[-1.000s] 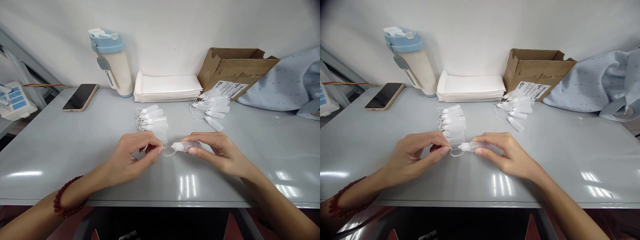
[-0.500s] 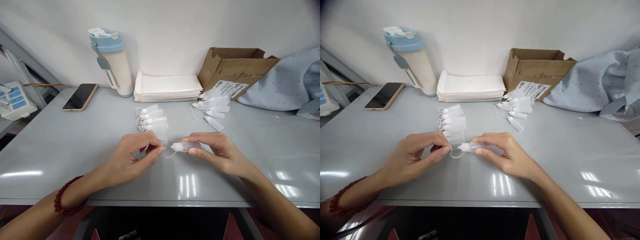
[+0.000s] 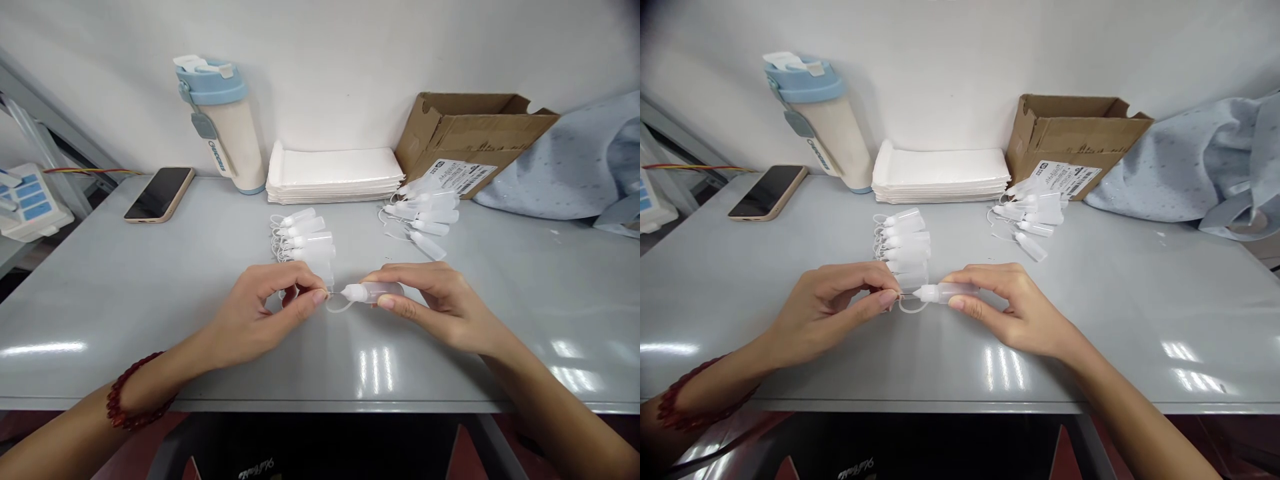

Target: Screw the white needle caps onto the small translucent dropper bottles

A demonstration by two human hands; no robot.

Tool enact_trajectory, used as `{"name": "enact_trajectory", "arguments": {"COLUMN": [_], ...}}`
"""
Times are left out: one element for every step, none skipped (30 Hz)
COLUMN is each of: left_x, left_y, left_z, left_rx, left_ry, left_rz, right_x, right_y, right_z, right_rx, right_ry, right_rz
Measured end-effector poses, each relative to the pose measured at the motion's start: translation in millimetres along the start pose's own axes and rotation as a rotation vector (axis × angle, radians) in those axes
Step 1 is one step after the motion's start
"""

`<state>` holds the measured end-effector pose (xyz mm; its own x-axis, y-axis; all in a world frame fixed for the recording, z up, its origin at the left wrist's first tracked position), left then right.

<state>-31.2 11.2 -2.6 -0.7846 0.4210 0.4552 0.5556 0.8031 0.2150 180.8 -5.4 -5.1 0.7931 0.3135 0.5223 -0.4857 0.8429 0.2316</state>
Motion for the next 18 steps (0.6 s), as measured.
{"name": "enact_trajectory", "arguments": {"left_x": [-0.1,-0.2,-0.5,-0.7,-1.0,-1.3,-1.5,-1.7,-1.9,-2.0,-2.0,-1.9,-1.9,-1.9,-1.8,-1.9,-2.1,-2.3], "left_y": [-0.2,-0.4,-0.5,-0.6,-0.5,-0.5,-0.4,-0.4,-0.5,-0.6,-0.9,-1.1,-1.3,-1.5,-1.5,-1.5,-1.5,-1.4], "left_z": [0.4,0.9,1.2,1.5,1.6,1.8,1.9,2.0,2.1,2.1,1.9,1.7,1.3,0.9,0.4,-0.1,-0.5,-0.8], "left_rx": [0.002,0.002,-0.001,-0.007,-0.014,-0.019,-0.023,-0.026,-0.025,-0.024,-0.025,-0.025,-0.027,-0.03,-0.034,-0.04,-0.046,-0.053], "left_ry": [-0.001,0.0,0.001,0.005,0.009,0.014,0.018,0.022,0.026,0.031,0.036,0.041,0.047,0.054,0.061,0.069,0.081,0.096], "left_rz": [0.0,-0.001,0.0,-0.001,-0.001,0.0,0.0,0.002,0.004,0.008,0.011,0.013,0.014,0.014,0.012,0.009,0.006,0.002], "right_x": [0.0,-0.1,-0.1,-0.1,-0.2,-0.2,-0.1,-0.2,-0.3,-0.4,-0.4,-0.4,-0.5,-0.5,-0.6,-0.9,-1.2,-1.5], "right_y": [0.1,0.2,0.3,0.4,0.6,0.7,0.7,0.6,0.5,0.3,0.2,0.0,-0.1,-0.1,-0.2,-0.2,-0.1,-0.1], "right_z": [0.2,0.7,1.2,1.8,2.4,2.9,3.3,3.5,3.6,3.5,3.3,3.1,2.8,2.7,2.7,2.8,3.1,3.5], "right_rx": [0.003,0.007,0.01,0.013,0.013,0.012,0.011,0.007,0.003,0.001,0.0,0.001,0.002,0.005,0.007,0.007,0.008,0.008], "right_ry": [-0.002,-0.005,-0.009,-0.014,-0.02,-0.025,-0.031,-0.036,-0.039,-0.041,-0.043,-0.046,-0.05,-0.055,-0.06,-0.063,-0.066,-0.071], "right_rz": [-0.001,-0.002,-0.003,-0.004,-0.004,-0.005,-0.005,-0.004,0.0,0.004,0.005,0.005,0.002,0.0,-0.003,-0.003,-0.002,-0.001]}}
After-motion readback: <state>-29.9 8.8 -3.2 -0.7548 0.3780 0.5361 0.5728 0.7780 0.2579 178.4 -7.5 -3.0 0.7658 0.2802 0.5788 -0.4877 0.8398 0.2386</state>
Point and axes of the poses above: each hand's wrist, its own y-axis towards the middle knuckle, its own x-axis out of the back of the hand, z = x × y, the point moved 3 cm from there along y, towards the middle knuckle, and after that the axes turned 1 degree about -z, right-handed, at the moved point
